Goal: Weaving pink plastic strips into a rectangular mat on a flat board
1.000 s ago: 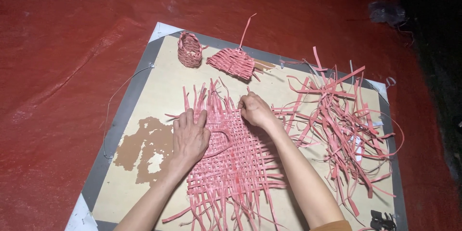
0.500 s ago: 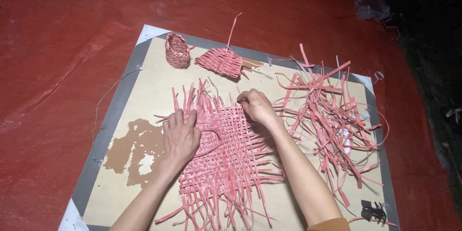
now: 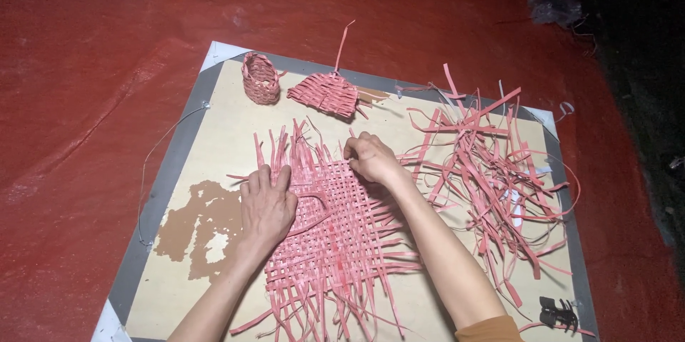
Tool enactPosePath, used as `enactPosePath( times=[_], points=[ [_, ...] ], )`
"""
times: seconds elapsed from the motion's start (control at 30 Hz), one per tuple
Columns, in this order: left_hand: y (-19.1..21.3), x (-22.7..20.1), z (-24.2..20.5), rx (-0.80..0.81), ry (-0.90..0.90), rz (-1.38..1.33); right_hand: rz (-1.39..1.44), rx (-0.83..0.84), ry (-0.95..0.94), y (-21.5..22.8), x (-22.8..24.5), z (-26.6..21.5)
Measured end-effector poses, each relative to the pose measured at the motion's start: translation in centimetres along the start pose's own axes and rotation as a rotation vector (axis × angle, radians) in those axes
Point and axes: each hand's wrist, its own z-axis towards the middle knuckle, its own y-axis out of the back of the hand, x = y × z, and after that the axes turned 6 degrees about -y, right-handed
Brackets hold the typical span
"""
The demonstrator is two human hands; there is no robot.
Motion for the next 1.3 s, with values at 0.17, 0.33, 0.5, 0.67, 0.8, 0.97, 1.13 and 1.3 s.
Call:
enactPosePath(
  times=[0.17,0.33,0.5,0.67,0.8,0.97,1.13,1.3],
  points=[
    [0.3,0.0,0.0,-0.002,0.003,-0.01,-0.026,-0.05,0.014,-0.1,-0.1,0.4],
    [0.3,-0.1,0.0,0.001,0.007,-0.007,-0.03,-0.184,0.009,-2.1,-1.1,2.0],
    [0.5,-0.2,0.0,-0.009,0.001,-0.01,0.197,-0.116,-0.173,-2.9,-0.7,2.6],
    [0.6,-0.1,0.0,-0.006,0.005,-0.011,0.275,-0.066,-0.242,-3.2,-0.8,3.4],
    [0.4,-0.1,0.0,-0.004,0.003,-0.008,0.389,-0.002,-0.212,-3.9,-1.8,4.6],
    [0.5,-0.1,0.0,0.0,0.0,-0.015,0.419,0.013,-0.074,-3.2,-2.3,4.0],
    [0.6,-0.2,0.1,0.001,-0.003,0.001,0.369,-0.073,0.062,-2.2,-1.1,2.7],
    [0.4,-0.1,0.1,0.003,-0.002,0.009,0.182,-0.169,0.24,-1.3,-1.1,1.3]
  ],
)
